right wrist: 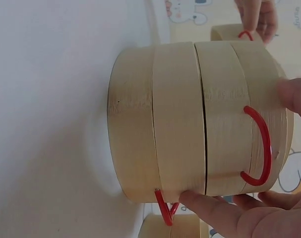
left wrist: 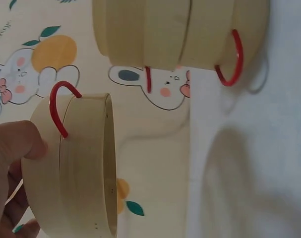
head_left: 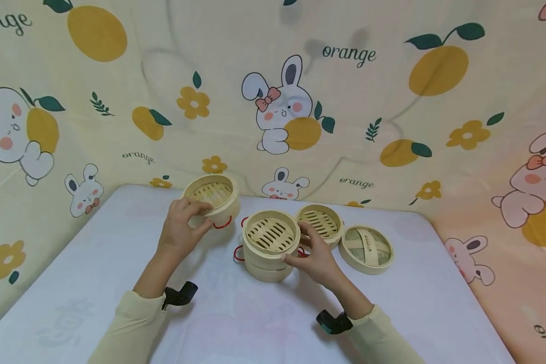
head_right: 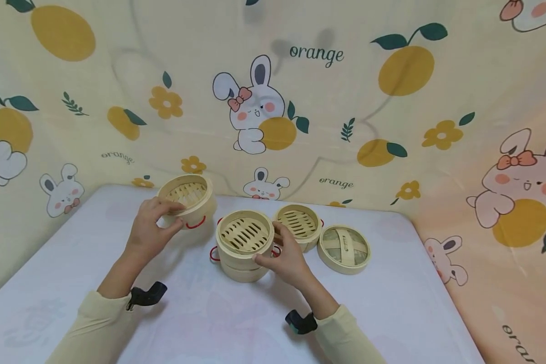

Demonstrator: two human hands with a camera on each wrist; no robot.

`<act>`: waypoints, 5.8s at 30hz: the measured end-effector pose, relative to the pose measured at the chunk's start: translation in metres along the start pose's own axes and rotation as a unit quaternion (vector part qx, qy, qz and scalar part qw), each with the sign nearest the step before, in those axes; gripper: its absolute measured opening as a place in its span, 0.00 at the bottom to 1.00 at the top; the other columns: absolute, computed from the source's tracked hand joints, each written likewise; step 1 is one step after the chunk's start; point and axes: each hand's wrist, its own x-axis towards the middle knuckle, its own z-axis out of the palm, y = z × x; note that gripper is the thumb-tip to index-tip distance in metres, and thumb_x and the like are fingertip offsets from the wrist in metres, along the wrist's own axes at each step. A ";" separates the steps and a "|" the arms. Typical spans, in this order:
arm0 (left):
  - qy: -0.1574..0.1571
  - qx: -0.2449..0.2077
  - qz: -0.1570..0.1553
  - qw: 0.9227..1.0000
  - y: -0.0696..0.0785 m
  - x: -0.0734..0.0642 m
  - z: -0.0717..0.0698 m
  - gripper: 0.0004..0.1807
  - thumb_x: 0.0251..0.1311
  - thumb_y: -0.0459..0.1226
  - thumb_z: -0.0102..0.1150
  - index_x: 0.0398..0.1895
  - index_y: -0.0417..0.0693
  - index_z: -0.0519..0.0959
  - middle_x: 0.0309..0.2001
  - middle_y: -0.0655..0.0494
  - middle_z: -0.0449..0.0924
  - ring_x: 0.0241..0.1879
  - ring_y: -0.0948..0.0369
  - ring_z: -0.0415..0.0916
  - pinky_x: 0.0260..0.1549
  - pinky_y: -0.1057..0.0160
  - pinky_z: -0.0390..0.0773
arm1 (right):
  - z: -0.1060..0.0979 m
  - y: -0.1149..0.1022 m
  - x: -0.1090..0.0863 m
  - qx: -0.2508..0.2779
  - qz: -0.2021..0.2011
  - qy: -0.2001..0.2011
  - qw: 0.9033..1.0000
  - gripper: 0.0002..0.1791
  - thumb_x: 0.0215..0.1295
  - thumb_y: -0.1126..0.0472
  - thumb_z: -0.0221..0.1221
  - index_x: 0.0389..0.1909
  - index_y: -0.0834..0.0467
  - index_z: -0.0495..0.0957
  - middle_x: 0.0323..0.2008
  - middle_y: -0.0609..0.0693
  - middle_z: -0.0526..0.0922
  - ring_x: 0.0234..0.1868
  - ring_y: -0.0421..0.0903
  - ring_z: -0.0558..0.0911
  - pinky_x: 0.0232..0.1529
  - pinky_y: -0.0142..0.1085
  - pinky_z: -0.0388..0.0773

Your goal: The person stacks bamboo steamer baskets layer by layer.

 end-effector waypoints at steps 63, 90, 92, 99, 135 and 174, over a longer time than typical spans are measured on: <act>-0.121 -0.084 0.160 0.976 0.067 -0.008 0.011 0.12 0.46 0.33 0.57 0.35 0.56 0.79 0.35 0.64 0.70 0.40 0.63 0.62 0.40 0.66 0.65 | 0.005 -0.032 -0.008 0.021 0.011 -0.035 0.999 0.47 0.44 0.62 0.66 0.64 0.52 0.50 0.60 0.55 0.62 0.60 0.53 0.65 0.53 0.46 0.68; -0.111 -0.094 0.181 0.973 0.067 -0.011 0.022 0.13 0.43 0.32 0.58 0.34 0.55 0.79 0.35 0.63 0.72 0.40 0.62 0.64 0.40 0.66 0.67 | 0.006 -0.029 -0.008 0.021 0.020 -0.029 0.999 0.45 0.44 0.60 0.66 0.63 0.50 0.53 0.60 0.49 0.62 0.60 0.51 0.65 0.52 0.46 0.69; -0.112 -0.093 0.179 0.973 0.067 -0.011 0.022 0.12 0.43 0.32 0.58 0.34 0.55 0.80 0.35 0.62 0.72 0.40 0.62 0.64 0.40 0.65 0.67 | 0.006 -0.029 -0.008 0.022 0.019 -0.029 0.999 0.45 0.44 0.60 0.66 0.63 0.51 0.52 0.60 0.49 0.62 0.60 0.51 0.65 0.51 0.45 0.70; -0.115 -0.096 0.178 0.973 0.068 -0.011 0.024 0.13 0.44 0.32 0.59 0.35 0.55 0.80 0.35 0.63 0.71 0.40 0.62 0.63 0.40 0.65 0.68 | 0.006 -0.029 -0.008 0.025 0.018 -0.030 0.999 0.45 0.44 0.62 0.66 0.63 0.51 0.52 0.61 0.49 0.61 0.60 0.53 0.65 0.51 0.46 0.70; -0.073 -0.118 0.076 0.987 0.070 -0.011 0.026 0.18 0.43 0.38 0.60 0.43 0.53 0.76 0.45 0.61 0.69 0.48 0.62 0.62 0.44 0.62 0.68 | -0.023 0.004 -0.009 -0.113 -0.083 0.049 0.989 0.26 0.50 0.59 0.60 0.52 0.51 0.67 0.51 0.49 0.73 0.49 0.52 0.73 0.42 0.49 0.71; -0.147 -0.228 -0.166 0.948 0.060 -0.015 0.057 0.57 0.27 0.52 0.71 0.64 0.61 0.48 0.59 0.64 0.57 0.58 0.61 0.60 0.56 0.54 0.62 | -0.031 0.052 0.046 -0.437 -0.120 0.095 0.886 0.10 0.38 0.55 0.60 0.27 0.51 0.78 0.24 0.44 0.74 0.28 0.45 0.72 0.28 0.38 0.69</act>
